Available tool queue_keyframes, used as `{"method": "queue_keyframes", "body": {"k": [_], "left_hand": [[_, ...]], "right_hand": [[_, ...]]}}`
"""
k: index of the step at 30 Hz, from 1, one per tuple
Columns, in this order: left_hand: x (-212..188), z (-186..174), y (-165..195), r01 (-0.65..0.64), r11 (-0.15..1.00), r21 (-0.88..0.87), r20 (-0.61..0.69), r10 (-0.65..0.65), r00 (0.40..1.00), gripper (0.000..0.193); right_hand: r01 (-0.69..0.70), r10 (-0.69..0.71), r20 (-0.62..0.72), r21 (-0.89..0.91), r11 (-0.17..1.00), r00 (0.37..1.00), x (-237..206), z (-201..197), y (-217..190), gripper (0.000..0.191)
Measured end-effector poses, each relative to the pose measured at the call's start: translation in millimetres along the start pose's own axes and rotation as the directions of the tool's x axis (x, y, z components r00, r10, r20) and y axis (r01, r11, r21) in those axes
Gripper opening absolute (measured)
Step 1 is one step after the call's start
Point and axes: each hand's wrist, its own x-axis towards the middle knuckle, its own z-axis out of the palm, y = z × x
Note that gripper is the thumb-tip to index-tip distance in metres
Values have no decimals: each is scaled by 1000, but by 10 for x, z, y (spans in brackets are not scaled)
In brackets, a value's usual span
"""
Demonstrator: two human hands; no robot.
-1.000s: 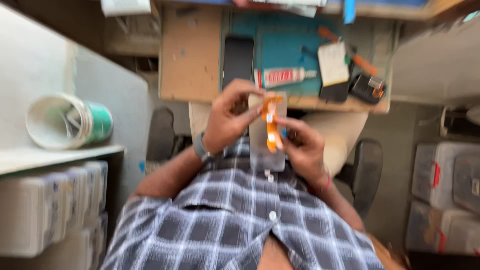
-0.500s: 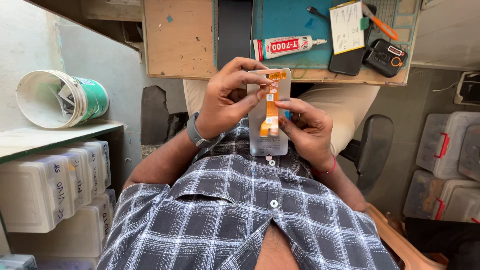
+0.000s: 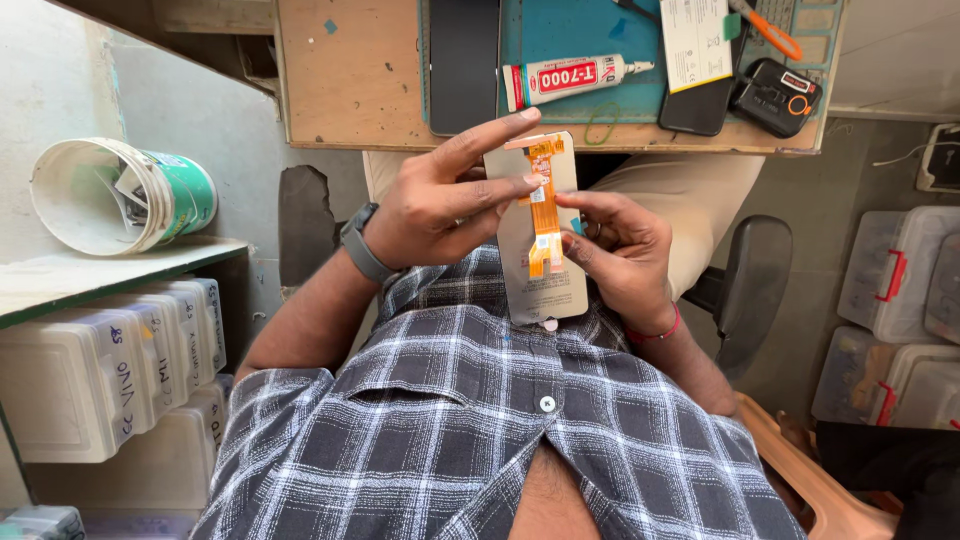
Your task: The person removes a battery and internal components from a smartphone, applies adhesive to the phone frame, and reattaches a metal bracket with a ribbon cable. The person then places the bracket into the phone chassis and presses it into place.
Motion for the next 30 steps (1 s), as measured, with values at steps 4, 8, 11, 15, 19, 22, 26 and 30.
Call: {"method": "queue_keyframes", "body": {"k": [4, 8, 11, 15, 19, 22, 26, 30], "left_hand": [[-20, -28, -29, -31, 1000, 7, 59, 30, 998, 47], [32, -13, -3, -49, 998, -42, 15, 50, 999, 46], [51, 29, 31, 40, 955, -294, -65, -62, 996, 57], [6, 126, 10, 387, 600, -701, 91, -462, 882, 61], [-22, 186, -67, 476, 462, -748, 156, -574, 804, 48], [18, 204, -71, 413, 521, -747, 58, -567, 822, 48], [175, 185, -81, 329, 485, -810, -23, -587, 809, 49], [360, 236, -87, 219, 286, -933, -20, -648, 761, 52]], "right_hand": [[31, -39, 58, 139, 990, 998, -1, -3, -25, 40], [46, -54, 64, 122, 992, 997, 26, 41, -89, 45], [57, -66, 58, 156, 986, 996, 52, 66, -125, 49], [65, -77, 56, 199, 978, 995, 72, 62, -97, 52], [1, 1, -72, 26, 1000, 997, 77, 58, -59, 39], [89, -105, -113, -138, 986, 988, 159, 18, -118, 28], [212, -308, -161, -435, 875, 938, 283, -175, -367, 22], [-261, -135, -480, -668, 697, 867, 441, -362, -553, 28]]}}
